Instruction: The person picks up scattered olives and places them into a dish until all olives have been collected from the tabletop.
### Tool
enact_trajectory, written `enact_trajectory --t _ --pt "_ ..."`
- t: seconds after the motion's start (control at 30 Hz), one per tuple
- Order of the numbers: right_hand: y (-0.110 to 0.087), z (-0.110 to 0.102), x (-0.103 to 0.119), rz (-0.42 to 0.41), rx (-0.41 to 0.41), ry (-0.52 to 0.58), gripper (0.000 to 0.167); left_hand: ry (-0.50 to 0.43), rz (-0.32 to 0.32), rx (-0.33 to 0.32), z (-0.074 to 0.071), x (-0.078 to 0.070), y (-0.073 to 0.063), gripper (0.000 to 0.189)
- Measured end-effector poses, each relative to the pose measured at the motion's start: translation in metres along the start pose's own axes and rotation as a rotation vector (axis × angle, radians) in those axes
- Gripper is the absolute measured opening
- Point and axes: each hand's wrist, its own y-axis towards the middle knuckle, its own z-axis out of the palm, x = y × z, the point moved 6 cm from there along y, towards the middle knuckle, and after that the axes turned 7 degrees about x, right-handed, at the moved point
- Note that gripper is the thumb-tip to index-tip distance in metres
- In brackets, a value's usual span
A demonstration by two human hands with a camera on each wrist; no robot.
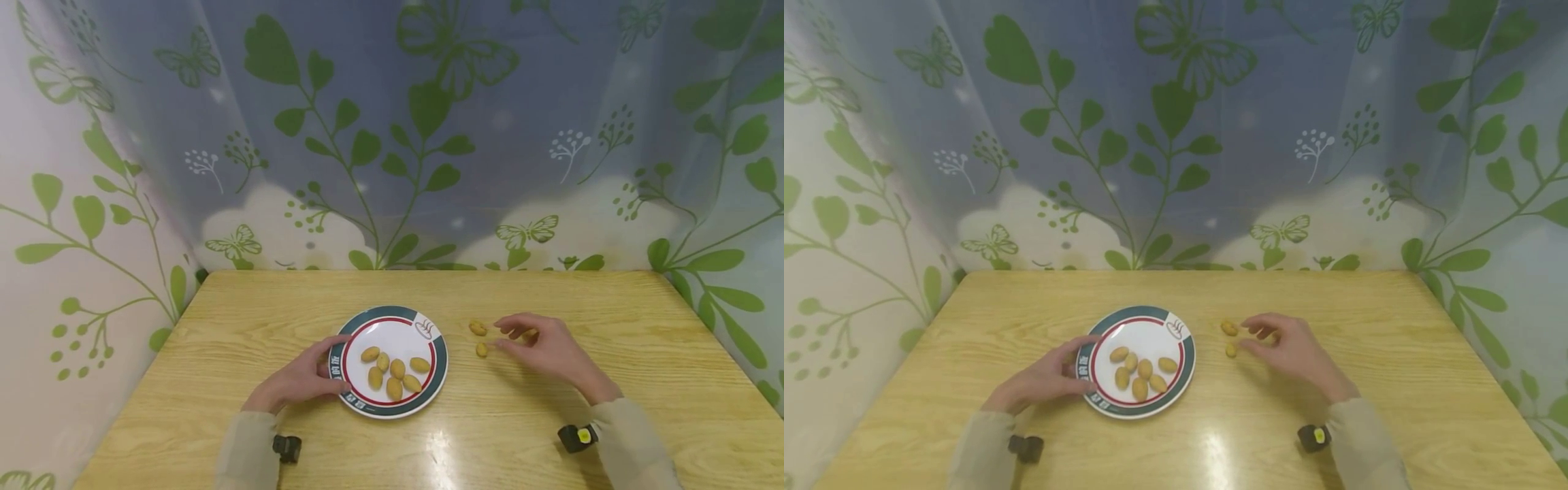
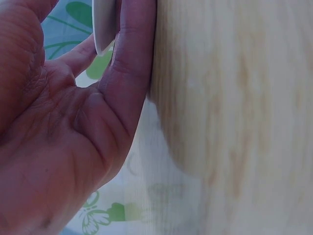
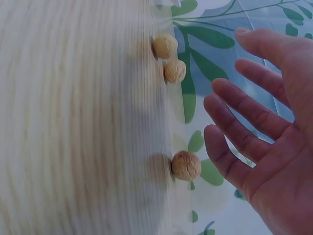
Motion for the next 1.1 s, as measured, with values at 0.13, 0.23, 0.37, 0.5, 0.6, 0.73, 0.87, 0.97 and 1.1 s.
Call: enact_trajectory --t 0.13,0.23,0.37,0.5,0.6,0.73,0.87,0.97,1.1 --pt "-0.002 -0.005 -0.004 -0.001 -0.003 0.004 0.028 0.006 -0.003 -0.008 0.0 0.0 0.0 0.087" --pt "-0.003 -0.009 -0.007 0.012 -0.001 0.008 0.029 -0.002 -0.003 -0.006 0.0 0.0 0.0 0.087" --pt "-0.005 -0.013 -0.011 0.037 -0.001 0.0 0.03 -0.013 -0.005 -0.004 0.0 0.0 -0.001 0.087" --pt "-0.007 -0.017 -0.015 0.042 -0.009 -0.016 0.03 0.0 -0.015 -0.014 0.0 0.0 -0.001 0.087" --pt "-0.009 -0.02 -0.018 0.043 -0.018 -0.027 0.03 -0.001 -0.017 -0.016 0.0 0.0 -0.001 0.087" --pt "-0.011 -0.023 -0.023 0.052 -0.017 -0.04 0.029 -0.01 -0.008 -0.01 0.0 -0.001 -0.001 0.087" --pt "-0.013 -0.025 -0.027 0.055 -0.011 -0.06 0.03 -0.02 -0.001 -0.001 0.001 -0.001 -0.002 0.087" --pt "-0.013 -0.027 -0.029 0.049 -0.016 -0.075 0.029 -0.026 -0.002 0.0 0.001 -0.001 -0.002 0.087" --pt "-0.013 -0.031 -0.031 0.042 -0.024 -0.109 0.029 -0.023 -0.006 -0.001 0.0 0.0 -0.001 0.087"
